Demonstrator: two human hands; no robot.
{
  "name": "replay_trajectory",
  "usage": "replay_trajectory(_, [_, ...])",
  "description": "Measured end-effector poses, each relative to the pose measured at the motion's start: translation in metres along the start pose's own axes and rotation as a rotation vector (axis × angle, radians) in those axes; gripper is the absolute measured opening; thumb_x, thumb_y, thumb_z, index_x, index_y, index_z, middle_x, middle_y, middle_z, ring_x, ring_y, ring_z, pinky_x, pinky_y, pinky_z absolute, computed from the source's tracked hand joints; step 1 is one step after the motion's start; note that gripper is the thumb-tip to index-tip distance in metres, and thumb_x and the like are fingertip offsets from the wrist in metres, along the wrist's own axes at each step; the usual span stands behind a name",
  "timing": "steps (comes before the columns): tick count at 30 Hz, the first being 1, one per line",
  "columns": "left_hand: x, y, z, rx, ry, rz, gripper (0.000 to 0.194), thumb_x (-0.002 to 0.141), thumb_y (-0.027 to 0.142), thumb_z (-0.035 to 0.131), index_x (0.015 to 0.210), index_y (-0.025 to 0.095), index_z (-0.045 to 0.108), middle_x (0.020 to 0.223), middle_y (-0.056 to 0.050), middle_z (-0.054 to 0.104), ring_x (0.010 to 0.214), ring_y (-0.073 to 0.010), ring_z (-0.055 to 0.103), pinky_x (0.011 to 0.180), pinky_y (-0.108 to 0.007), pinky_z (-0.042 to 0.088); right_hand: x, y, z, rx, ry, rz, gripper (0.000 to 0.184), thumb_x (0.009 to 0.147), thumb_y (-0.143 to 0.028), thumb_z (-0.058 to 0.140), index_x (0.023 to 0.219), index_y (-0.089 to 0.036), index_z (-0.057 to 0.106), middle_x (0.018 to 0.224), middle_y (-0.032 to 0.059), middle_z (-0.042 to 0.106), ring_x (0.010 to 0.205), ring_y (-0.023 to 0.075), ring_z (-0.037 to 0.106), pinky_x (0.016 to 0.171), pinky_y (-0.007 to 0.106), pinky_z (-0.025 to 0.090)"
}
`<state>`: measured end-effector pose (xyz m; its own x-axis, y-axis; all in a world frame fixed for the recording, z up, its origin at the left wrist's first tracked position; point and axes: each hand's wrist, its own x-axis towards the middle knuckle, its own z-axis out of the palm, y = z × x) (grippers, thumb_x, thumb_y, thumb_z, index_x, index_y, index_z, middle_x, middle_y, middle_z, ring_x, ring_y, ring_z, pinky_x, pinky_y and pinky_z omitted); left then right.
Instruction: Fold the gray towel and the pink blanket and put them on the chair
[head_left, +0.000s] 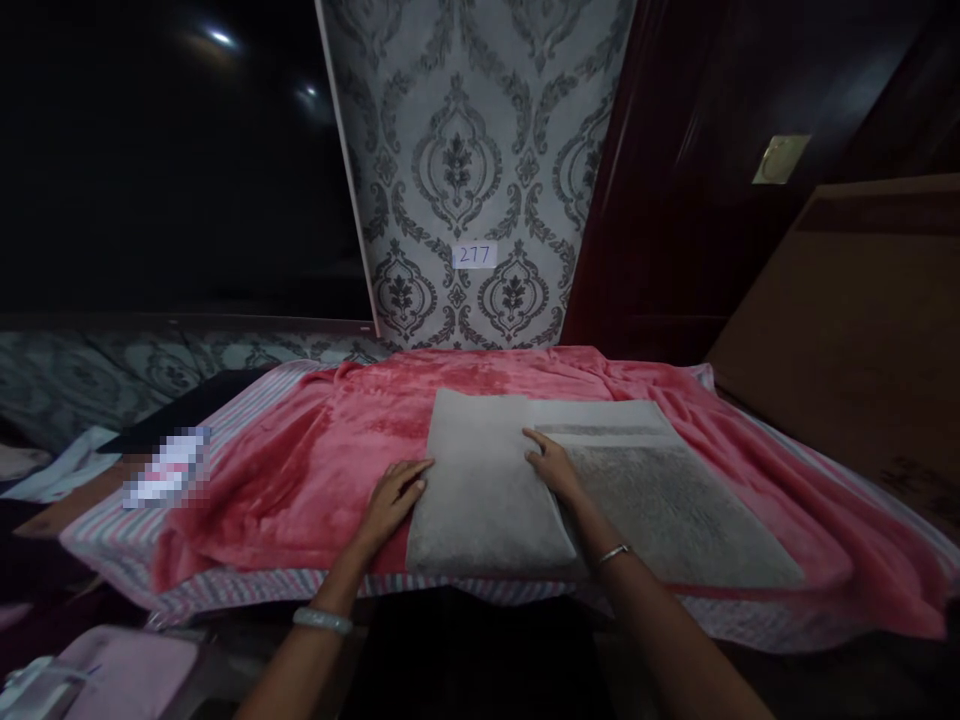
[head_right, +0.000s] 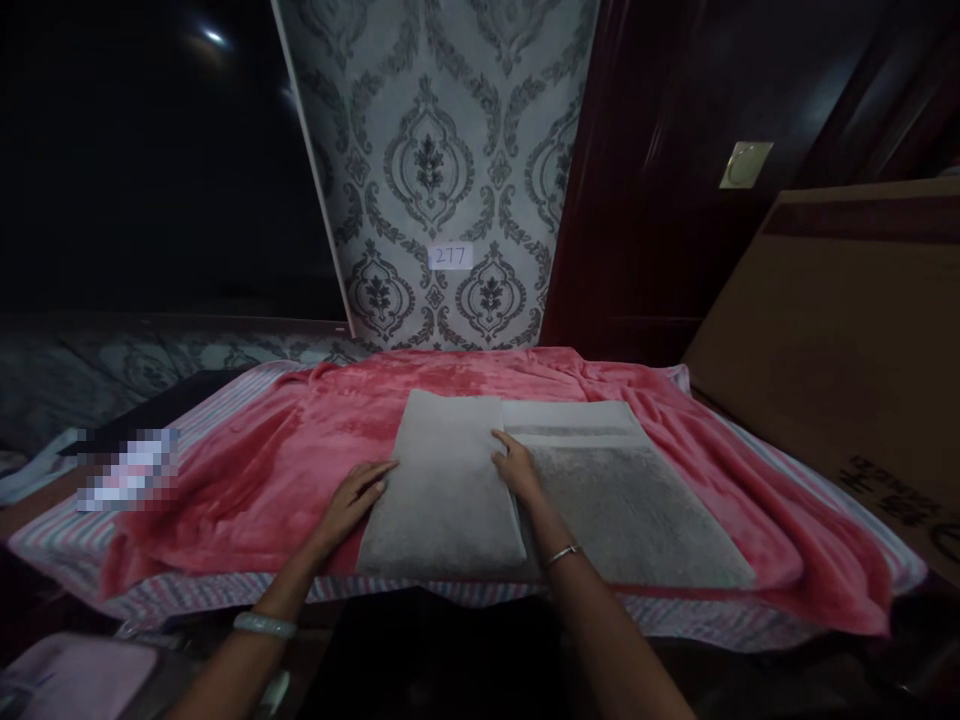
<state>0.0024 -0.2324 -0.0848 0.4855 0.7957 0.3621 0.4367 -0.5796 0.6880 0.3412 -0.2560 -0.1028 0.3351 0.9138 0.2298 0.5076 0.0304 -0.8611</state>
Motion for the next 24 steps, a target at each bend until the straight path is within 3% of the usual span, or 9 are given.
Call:
replay_trajectory(5, [-0.002, 0.003, -0.001, 0.048, -0.014, 0.005, 0.045, 0.093, 0.041, 0.052, 0.132, 0.025, 0.066, 0.125, -0.009, 0.07, 0.115, -0.0257, 0.06, 0.108, -0.046, 0.043, -0.002, 0.004, 0.001, -0.002, 0.0, 0.006, 0.058, 0.074, -0.014, 0.054, 0.129, -0.018, 0.067, 0.131, 0.0068, 0.067, 0.122, 0.0218, 0.062, 0.109, 0.037, 0.046])
replay_trajectory(12, [-0.003, 0.002, 0.0, 0.098, -0.041, 0.031, 0.051, 0.092, 0.043, 0.053, 0.14, 0.024, 0.059, 0.133, -0.01, 0.066, 0.12, -0.0275, 0.057, 0.11, -0.047, 0.041, 0.002, 0.009, -0.017, -0.024, 0.036, 0.008, 0.059, 0.072, -0.013, 0.055, 0.129, -0.019, 0.067, 0.132, 0.0071, 0.067, 0.127, 0.0225, 0.059, 0.115, 0.04, 0.04])
replay_trajectory(18, [-0.003, -0.006, 0.007, 0.183, -0.016, 0.025, 0.055, 0.09, 0.042, 0.057, 0.142, 0.025, 0.057, 0.136, -0.01, 0.063, 0.122, -0.0286, 0.056, 0.107, -0.049, 0.042, -0.002, 0.015, -0.013, -0.049, 0.033, 0.033, 0.058, 0.072, -0.013, 0.055, 0.128, -0.017, 0.068, 0.132, 0.0103, 0.067, 0.123, 0.0246, 0.062, 0.112, 0.04, 0.043])
replay_trajectory(24, [-0.002, 0.001, 0.009, 0.319, -0.076, 0.003, 0.056, 0.091, 0.042, 0.055, 0.145, 0.026, 0.054, 0.117, -0.01, 0.066, 0.108, -0.0284, 0.055, 0.097, -0.046, 0.045, 0.006, 0.014, -0.024, -0.032, 0.05, -0.008, 0.059, 0.072, -0.014, 0.056, 0.13, -0.02, 0.067, 0.133, 0.0055, 0.066, 0.127, 0.0211, 0.058, 0.115, 0.039, 0.04])
